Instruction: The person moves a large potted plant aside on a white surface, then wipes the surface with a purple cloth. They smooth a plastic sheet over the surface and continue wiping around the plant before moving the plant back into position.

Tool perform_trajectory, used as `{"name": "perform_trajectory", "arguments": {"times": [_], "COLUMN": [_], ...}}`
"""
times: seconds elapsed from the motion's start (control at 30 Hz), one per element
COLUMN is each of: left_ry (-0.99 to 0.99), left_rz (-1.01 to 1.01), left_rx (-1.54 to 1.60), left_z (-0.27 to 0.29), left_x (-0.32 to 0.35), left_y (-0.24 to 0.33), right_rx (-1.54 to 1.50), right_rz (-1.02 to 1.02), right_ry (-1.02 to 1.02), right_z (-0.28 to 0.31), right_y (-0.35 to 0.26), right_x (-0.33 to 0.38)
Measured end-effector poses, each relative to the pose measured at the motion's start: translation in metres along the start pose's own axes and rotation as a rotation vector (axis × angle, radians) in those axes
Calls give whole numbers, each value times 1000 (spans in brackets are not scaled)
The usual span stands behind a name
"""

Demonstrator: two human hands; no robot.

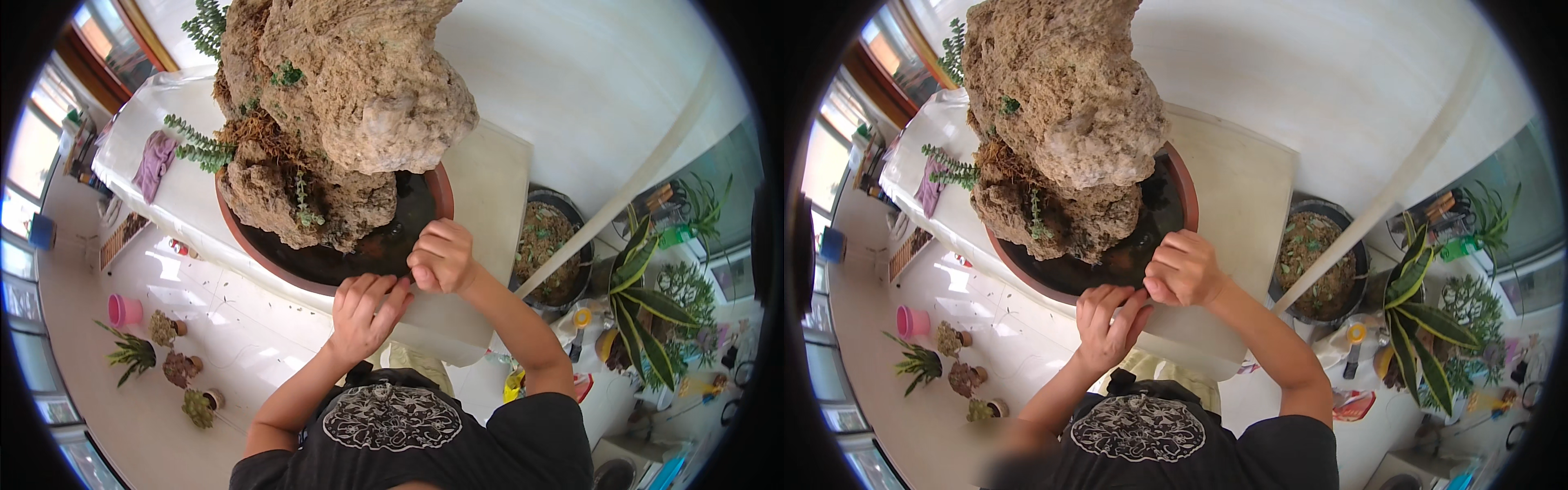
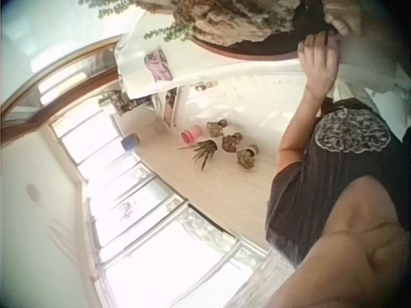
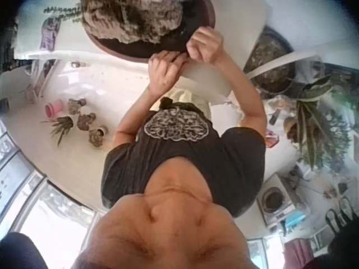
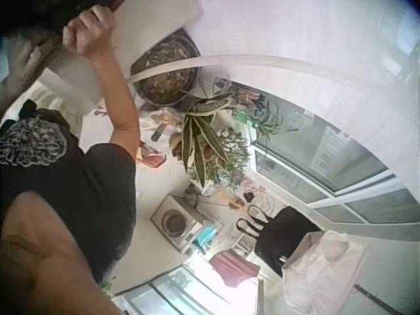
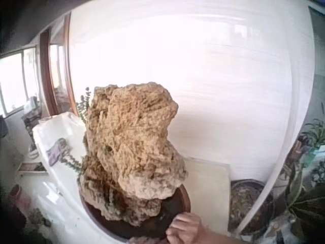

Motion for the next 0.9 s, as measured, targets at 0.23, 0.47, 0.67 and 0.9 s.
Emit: {"name": "perform_trajectory", "arguments": {"times": [0.23,0.47,0.67,0.9], "left_ry": [3,-91,-93,-113], "left_rz": [92,190,188,206], "left_rx": [-259,-285,-338,-316], "left_z": [-18,-28,-31,-30], "left_x": [-37,-50,-51,-55], "left_y": [15,16,18,21], "right_rx": [-102,-249,-209,-417], "right_rz": [48,-197,-583,-669], "right_ry": [130,161,179,151], "right_z": [12,17,19,22], "right_y": [23,49,101,111], "right_x": [-2,-6,-47,-54]}}
Point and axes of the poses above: each hand's wrist, its own x-axis away from the middle knuckle, its own z-axis out of the back of the hand, y = z × x, the point moved 5 cm from there along -x, towards the middle knuckle, and after that the axes turned 8 degrees about -y, right-handed, at the moved point
